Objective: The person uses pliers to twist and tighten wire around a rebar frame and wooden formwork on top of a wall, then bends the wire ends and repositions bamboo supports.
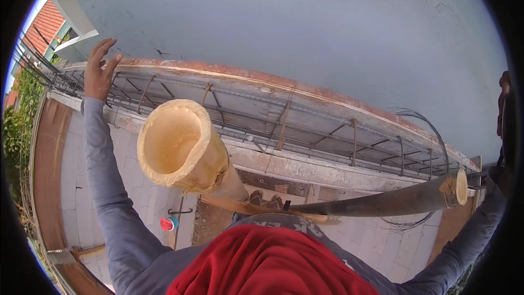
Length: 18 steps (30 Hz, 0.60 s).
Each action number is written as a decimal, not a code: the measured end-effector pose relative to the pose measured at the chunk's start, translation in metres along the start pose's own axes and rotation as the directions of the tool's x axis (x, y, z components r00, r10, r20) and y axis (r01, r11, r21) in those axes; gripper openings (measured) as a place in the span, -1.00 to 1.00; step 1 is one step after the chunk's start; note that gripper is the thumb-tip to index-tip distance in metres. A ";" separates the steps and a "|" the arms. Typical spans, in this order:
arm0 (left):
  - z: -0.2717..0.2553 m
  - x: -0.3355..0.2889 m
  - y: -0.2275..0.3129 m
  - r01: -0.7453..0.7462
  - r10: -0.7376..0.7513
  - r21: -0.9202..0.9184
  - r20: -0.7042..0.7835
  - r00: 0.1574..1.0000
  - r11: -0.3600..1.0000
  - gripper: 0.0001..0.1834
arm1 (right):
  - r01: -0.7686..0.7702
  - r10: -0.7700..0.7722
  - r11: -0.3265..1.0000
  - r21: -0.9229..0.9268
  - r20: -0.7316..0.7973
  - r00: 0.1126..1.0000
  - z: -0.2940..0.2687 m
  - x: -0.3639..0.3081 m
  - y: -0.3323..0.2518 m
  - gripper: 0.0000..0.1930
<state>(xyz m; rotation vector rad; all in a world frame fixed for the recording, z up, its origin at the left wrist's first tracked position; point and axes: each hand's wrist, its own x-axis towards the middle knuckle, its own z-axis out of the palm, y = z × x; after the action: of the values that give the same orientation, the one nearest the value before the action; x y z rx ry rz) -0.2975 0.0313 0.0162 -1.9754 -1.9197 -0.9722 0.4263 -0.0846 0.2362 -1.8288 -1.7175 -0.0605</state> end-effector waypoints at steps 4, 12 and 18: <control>0.002 -0.076 0.104 -0.037 0.020 -0.651 -0.033 0.999 0.758 -0.21 | -0.387 0.387 0.922 0.012 -0.007 0.922 -0.015 -0.062 0.076 -0.57; 0.049 -0.108 0.233 0.144 0.143 -0.982 0.161 0.977 0.120 0.34 | -0.398 0.387 0.879 0.262 0.096 0.917 0.054 -0.103 0.104 -0.70; 0.055 -0.092 0.284 0.486 0.690 -0.791 0.115 0.715 -0.372 0.38 | -0.148 0.159 0.976 -0.162 0.056 0.986 0.092 -0.126 0.177 -0.55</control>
<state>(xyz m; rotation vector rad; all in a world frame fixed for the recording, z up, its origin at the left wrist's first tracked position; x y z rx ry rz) -0.0041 -0.0456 0.0014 -3.7714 0.1954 -2.7793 0.5349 -0.1470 0.0365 -2.0971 -1.6524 -0.0722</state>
